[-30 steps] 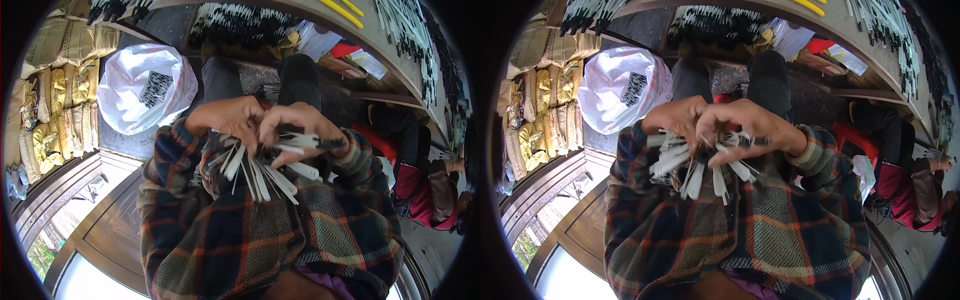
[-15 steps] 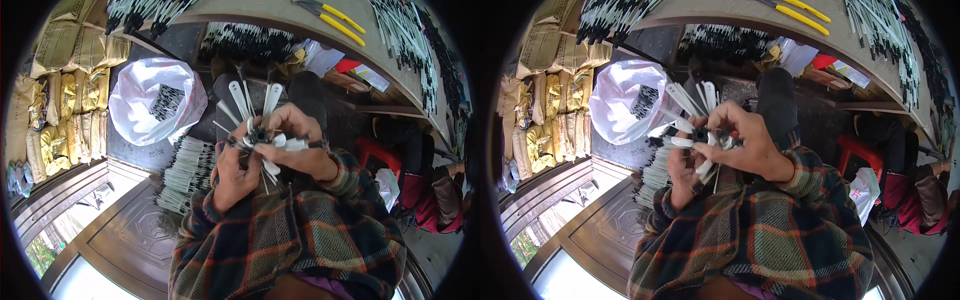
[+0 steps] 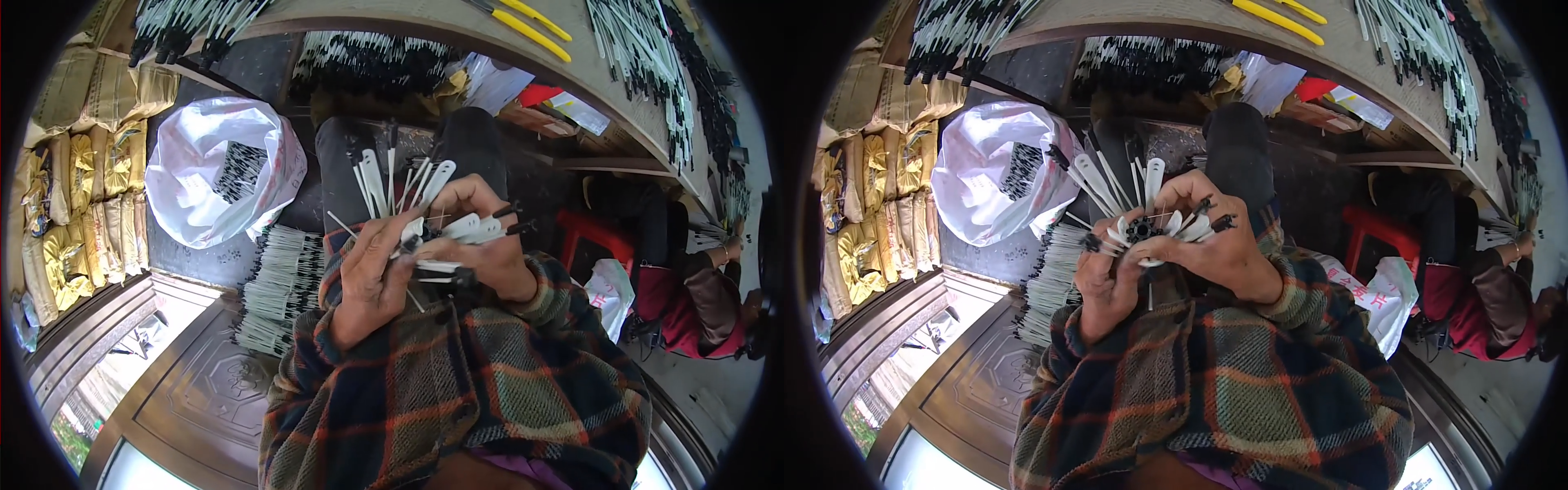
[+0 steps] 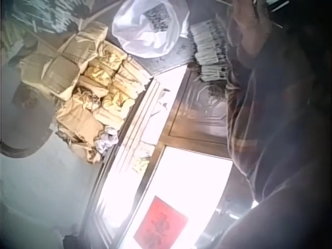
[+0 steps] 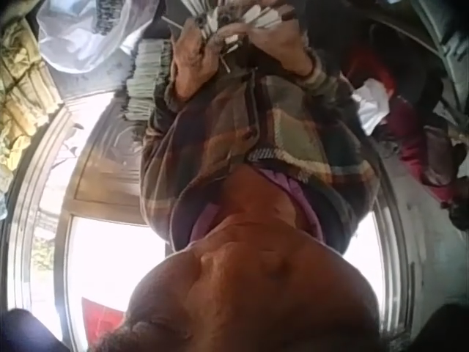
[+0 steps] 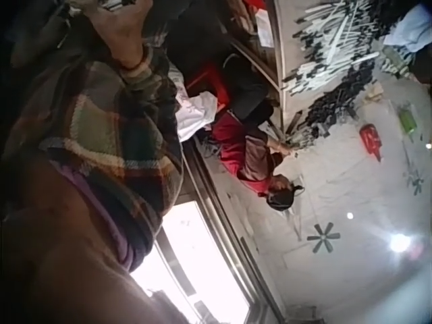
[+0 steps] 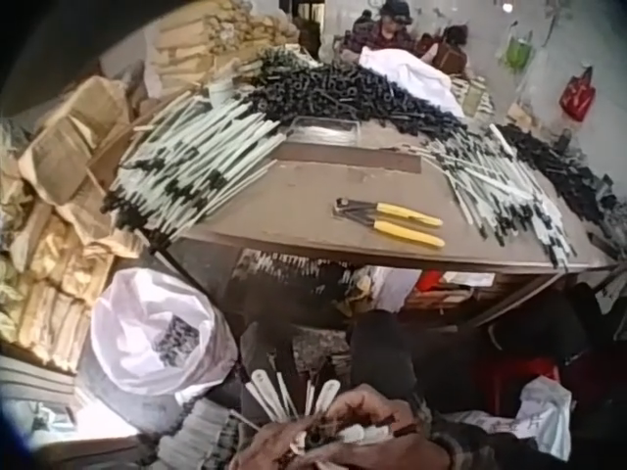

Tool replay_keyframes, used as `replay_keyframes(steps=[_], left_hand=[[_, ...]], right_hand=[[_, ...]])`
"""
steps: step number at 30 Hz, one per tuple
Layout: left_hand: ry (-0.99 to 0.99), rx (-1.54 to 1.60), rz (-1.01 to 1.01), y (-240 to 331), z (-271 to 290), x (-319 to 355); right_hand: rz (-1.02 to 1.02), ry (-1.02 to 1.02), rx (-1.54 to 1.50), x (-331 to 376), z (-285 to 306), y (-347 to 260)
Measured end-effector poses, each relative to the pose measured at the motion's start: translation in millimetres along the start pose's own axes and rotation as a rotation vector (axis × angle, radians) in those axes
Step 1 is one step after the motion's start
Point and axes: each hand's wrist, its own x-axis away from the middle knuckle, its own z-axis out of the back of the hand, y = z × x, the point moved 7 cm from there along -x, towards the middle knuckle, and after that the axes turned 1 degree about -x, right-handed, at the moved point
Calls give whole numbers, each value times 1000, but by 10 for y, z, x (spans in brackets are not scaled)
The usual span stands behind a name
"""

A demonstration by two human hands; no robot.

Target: Bundling small white plastic components and using a tool to secure or trim them.

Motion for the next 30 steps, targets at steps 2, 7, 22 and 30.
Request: replay_keyframes(steps=[2,7,22,30], left_hand=[[12,-46,2,-14,14,24],[-18,402,202,-277,96,22],[-62,363,-22,-72,56,73],[-25,363,-29,-49,50,72]], right_hand=[[-50,3,5,-11,-6,14],[-190,-426,-442,11,-10,-6],[286,-207,241,220,-186,192],[125,-305,194,27,-111,400]])
